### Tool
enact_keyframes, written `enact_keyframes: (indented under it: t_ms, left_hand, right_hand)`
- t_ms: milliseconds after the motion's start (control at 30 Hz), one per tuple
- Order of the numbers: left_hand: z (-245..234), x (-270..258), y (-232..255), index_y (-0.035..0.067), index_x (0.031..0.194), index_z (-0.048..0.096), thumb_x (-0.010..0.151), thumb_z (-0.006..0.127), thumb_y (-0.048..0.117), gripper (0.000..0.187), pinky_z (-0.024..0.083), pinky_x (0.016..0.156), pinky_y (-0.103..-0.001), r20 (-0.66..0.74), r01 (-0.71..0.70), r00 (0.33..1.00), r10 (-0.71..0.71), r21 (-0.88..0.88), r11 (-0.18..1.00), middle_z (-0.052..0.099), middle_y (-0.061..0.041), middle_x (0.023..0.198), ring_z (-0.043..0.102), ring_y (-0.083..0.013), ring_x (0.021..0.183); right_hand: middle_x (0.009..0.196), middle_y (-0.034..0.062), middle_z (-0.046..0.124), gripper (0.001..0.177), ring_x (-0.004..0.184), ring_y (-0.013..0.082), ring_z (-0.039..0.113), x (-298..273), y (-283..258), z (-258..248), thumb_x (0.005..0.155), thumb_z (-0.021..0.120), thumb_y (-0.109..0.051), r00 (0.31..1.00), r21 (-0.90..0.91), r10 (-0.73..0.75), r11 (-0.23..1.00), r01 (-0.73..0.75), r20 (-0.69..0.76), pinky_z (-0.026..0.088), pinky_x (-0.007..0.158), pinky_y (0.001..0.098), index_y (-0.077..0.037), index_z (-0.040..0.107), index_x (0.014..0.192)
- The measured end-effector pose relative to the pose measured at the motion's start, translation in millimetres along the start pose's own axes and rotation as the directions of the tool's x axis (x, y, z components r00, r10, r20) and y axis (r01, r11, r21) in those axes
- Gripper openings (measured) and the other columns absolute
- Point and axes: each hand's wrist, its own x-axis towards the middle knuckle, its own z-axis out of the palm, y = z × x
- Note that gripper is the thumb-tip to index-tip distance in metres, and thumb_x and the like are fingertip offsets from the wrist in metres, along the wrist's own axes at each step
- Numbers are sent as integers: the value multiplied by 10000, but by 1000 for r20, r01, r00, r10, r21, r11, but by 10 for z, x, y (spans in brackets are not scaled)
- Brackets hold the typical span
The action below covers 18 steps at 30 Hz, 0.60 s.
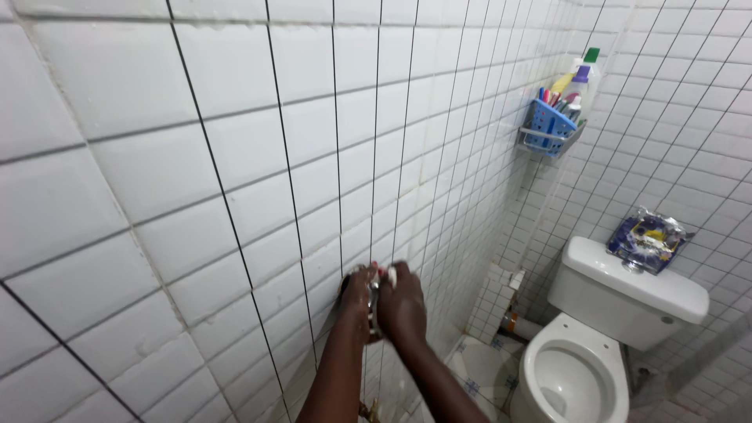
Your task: The person scrubs a bathroom fixture with a cloth, dips the cloth into a bucket of soapy water, and wipes down the tiled bathroom wall.
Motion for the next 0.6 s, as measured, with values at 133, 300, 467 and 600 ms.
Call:
enact_keyframes:
  t_ms: [133, 300, 467, 600]
  left_hand:
    - [-6, -139, -48, 194, 1217, 632, 798, 600, 720, 673, 512, 749, -475, -90, 20, 996, -3, 196, 980, 667, -126, 1186, 657, -325, 976]
    - [-3, -320, 19, 275, 1405, 560, 802, 583, 697, 736, 478, 836, -504, -55, 46, 998, -36, 191, 981, 616, -131, 1244, 585, -327, 1020]
    - [21, -277, -7, 324, 1479, 510, 804, 596, 667, 762, 483, 884, -531, -87, 57, 995, -43, 158, 986, 616, -145, 1292, 607, -355, 1068]
    - [-19, -149, -48, 326, 1474, 519, 799, 601, 668, 760, 487, 878, -533, -77, 35, 997, -25, 136, 990, 619, -149, 1299, 614, -361, 1070]
  right_hand:
    - [1156, 221, 646, 371, 1107, 399, 620, 514, 118, 89, 992, 521, -313, 998, -34, -59, 998, 59, -11, 487, 928, 517, -58, 592, 1251]
    - [1190, 343, 667, 497, 952, 395, 670, 686, 219, -77, 1068, 482, -419, 836, 555, 440, 627, -547, 327, 446, 717, 481, -71, 432, 1418]
    - [1152, 221, 567, 516, 954, 380, 658, -9, 125, 107, 960, 571, -309, 898, 881, 435, 393, -263, 74, 606, 771, 534, -51, 339, 1340]
    - [1239, 223, 446, 479, 982, 368, 638, -337, 52, 428, 997, 499, -370, 951, 521, 278, 836, -170, -137, 577, 802, 502, -85, 411, 1371]
